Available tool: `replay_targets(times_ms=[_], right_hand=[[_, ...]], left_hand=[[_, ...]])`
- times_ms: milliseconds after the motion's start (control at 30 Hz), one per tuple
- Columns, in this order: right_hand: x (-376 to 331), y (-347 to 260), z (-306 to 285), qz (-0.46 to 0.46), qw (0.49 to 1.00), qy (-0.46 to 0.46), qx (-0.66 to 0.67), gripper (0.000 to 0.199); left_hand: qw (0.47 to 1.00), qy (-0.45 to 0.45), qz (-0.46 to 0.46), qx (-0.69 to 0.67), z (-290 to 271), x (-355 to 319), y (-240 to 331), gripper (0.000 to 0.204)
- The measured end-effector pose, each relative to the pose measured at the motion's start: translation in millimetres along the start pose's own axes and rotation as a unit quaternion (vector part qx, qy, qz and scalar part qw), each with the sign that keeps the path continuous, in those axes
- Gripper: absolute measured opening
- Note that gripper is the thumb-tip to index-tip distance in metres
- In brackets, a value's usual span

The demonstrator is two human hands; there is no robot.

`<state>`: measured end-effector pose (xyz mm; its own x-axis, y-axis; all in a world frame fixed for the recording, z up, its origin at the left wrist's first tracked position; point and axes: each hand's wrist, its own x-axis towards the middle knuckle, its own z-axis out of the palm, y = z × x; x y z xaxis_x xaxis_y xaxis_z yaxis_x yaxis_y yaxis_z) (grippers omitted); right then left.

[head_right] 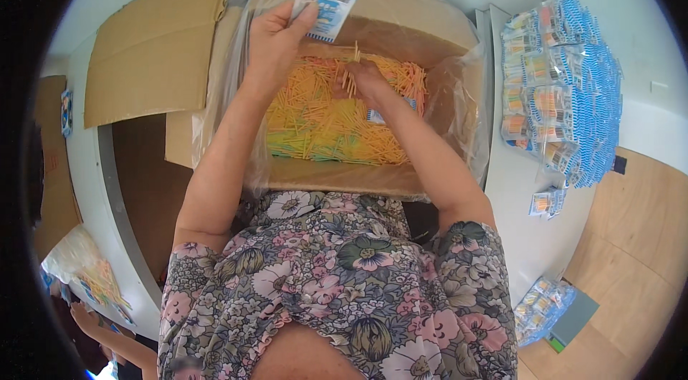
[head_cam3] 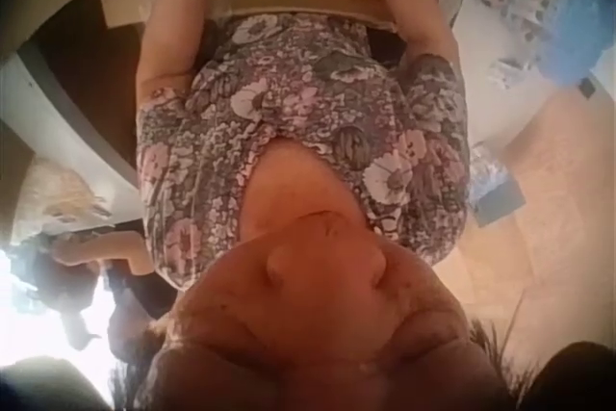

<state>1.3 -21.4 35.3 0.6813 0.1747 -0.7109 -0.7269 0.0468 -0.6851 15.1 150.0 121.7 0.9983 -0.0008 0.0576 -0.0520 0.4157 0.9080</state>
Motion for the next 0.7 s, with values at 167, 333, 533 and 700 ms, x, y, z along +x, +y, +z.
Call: replay_targets(times_ms=[167, 333, 533, 700], right_hand=[[44.8, -5.4, -2.5, -0.077, 0.986, 0.05, 0.137, 0.02], [63.4, 5.3, 2.0, -0.081, 0.972, 0.173, 0.135, 0.016], [77.9, 9.5, 26.8, -0.158, 0.948, 0.25, 0.121, 0.017], [31.0, -7.3, 23.9, -0.082, 0.98, 0.102, -0.152, 0.023]], left_hand=[[0.997, 0.015, -0.046, -0.053, -1.0, 4.3, 7.2, 0.021], [0.999, 0.032, -0.004, -0.003, -3.0, 4.7, 7.4, 0.021], [0.998, 0.03, -0.042, -0.047, 5.7, 2.2, 17.0, 0.02], [0.998, 0.056, 0.017, -0.023, -10.8, 3.9, 11.2, 0.021]])
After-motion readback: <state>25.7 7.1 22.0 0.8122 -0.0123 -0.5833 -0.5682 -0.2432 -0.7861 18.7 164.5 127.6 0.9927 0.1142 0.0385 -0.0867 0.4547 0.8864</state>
